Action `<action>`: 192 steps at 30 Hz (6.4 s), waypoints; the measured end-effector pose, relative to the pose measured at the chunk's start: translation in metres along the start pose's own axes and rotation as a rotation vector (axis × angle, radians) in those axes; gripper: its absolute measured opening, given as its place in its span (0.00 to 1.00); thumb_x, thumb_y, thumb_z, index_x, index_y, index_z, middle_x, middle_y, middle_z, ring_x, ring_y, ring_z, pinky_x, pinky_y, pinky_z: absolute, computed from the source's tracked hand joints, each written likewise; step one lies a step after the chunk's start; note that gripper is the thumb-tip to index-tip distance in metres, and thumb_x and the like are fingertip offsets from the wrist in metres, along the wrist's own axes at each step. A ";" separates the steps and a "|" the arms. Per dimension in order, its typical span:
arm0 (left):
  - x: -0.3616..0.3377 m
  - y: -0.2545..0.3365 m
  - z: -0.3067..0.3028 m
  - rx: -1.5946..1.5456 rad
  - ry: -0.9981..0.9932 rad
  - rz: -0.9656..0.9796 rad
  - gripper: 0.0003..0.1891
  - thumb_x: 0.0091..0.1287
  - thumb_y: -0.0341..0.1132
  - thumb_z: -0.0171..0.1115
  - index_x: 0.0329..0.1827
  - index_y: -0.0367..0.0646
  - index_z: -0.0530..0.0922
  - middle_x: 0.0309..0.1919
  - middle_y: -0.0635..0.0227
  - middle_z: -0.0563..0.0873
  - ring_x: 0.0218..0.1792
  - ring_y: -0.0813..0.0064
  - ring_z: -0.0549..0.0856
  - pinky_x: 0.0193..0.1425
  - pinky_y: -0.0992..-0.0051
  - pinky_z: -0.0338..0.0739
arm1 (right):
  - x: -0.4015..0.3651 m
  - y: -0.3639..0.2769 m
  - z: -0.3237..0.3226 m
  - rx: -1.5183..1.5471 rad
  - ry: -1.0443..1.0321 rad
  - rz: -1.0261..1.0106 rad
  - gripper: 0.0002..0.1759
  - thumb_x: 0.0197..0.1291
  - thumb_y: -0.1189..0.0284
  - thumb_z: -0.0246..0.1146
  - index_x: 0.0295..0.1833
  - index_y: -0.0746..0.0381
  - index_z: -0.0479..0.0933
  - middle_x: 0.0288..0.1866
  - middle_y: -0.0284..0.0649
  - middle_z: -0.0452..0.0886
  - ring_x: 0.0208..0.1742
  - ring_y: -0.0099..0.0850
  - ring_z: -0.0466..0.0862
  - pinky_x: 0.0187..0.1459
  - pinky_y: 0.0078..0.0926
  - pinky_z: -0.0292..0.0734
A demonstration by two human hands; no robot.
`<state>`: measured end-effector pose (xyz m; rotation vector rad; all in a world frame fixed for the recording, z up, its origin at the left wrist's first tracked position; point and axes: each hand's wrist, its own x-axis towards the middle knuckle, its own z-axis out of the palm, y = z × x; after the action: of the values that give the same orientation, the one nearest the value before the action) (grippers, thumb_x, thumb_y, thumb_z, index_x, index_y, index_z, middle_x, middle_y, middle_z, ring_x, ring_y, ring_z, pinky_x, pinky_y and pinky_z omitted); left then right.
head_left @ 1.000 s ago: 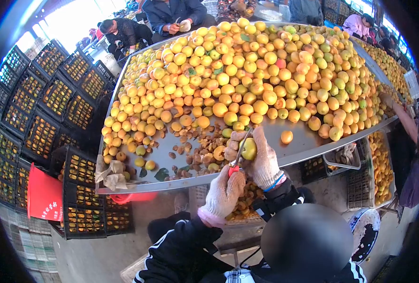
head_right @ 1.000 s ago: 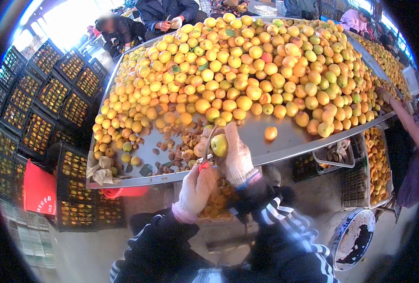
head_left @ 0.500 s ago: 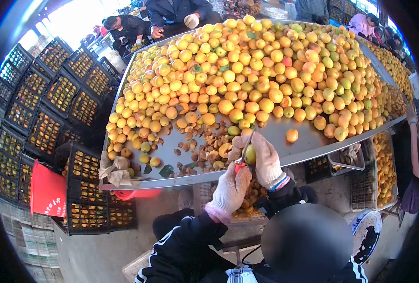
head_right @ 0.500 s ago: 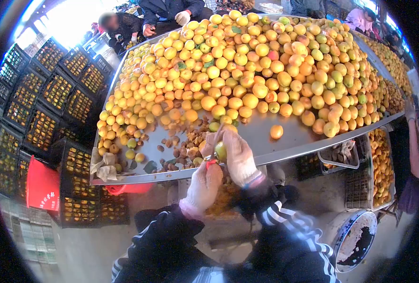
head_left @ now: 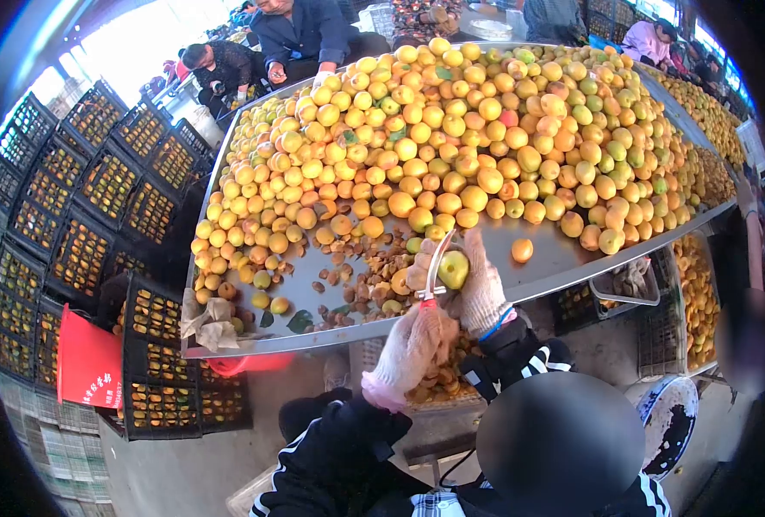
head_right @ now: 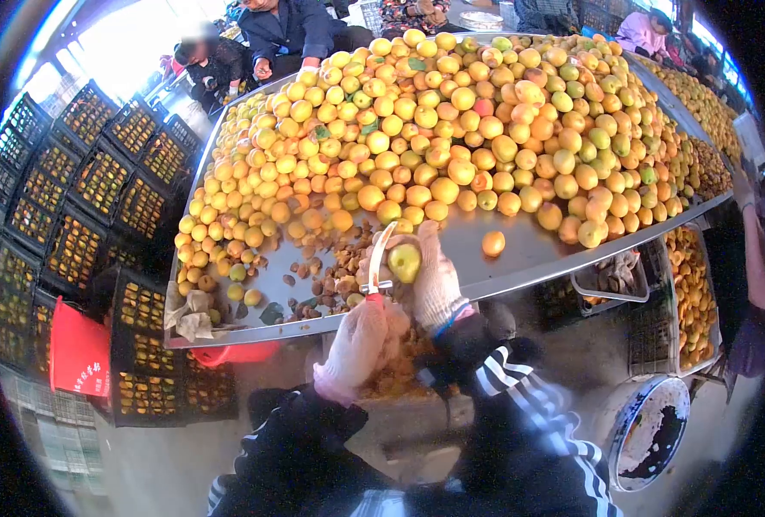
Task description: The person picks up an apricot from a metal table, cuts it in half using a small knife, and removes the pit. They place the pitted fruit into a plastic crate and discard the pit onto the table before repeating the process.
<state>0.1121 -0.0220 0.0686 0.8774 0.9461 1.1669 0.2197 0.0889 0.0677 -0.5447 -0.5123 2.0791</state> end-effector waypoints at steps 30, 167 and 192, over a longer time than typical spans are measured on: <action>-0.001 -0.018 0.007 0.725 0.272 0.277 0.09 0.76 0.36 0.55 0.46 0.38 0.73 0.29 0.63 0.85 0.30 0.67 0.85 0.36 0.72 0.77 | -0.018 -0.011 -0.002 -0.230 -0.075 -0.143 0.53 0.66 0.28 0.32 0.42 0.71 0.79 0.39 0.48 0.85 0.38 0.36 0.86 0.46 0.31 0.82; 0.014 -0.009 -0.018 0.311 0.504 0.357 0.11 0.75 0.36 0.56 0.52 0.38 0.74 0.29 0.68 0.81 0.30 0.81 0.77 0.34 0.76 0.73 | -0.039 0.018 -0.004 -1.221 -0.091 -0.505 0.20 0.77 0.58 0.50 0.57 0.63 0.77 0.43 0.50 0.83 0.45 0.37 0.84 0.50 0.32 0.77; -0.016 0.016 0.001 0.933 0.485 0.695 0.18 0.60 0.39 0.72 0.51 0.44 0.82 0.33 0.57 0.87 0.32 0.56 0.88 0.35 0.66 0.82 | -0.052 0.058 -0.033 -0.179 -0.104 -0.001 0.25 0.69 0.48 0.60 0.58 0.58 0.72 0.48 0.33 0.78 0.51 0.29 0.79 0.54 0.30 0.76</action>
<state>0.1058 -0.0346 0.0858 1.8164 1.7233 1.5732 0.2258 0.0203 0.0190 -0.5405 -0.7650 2.0803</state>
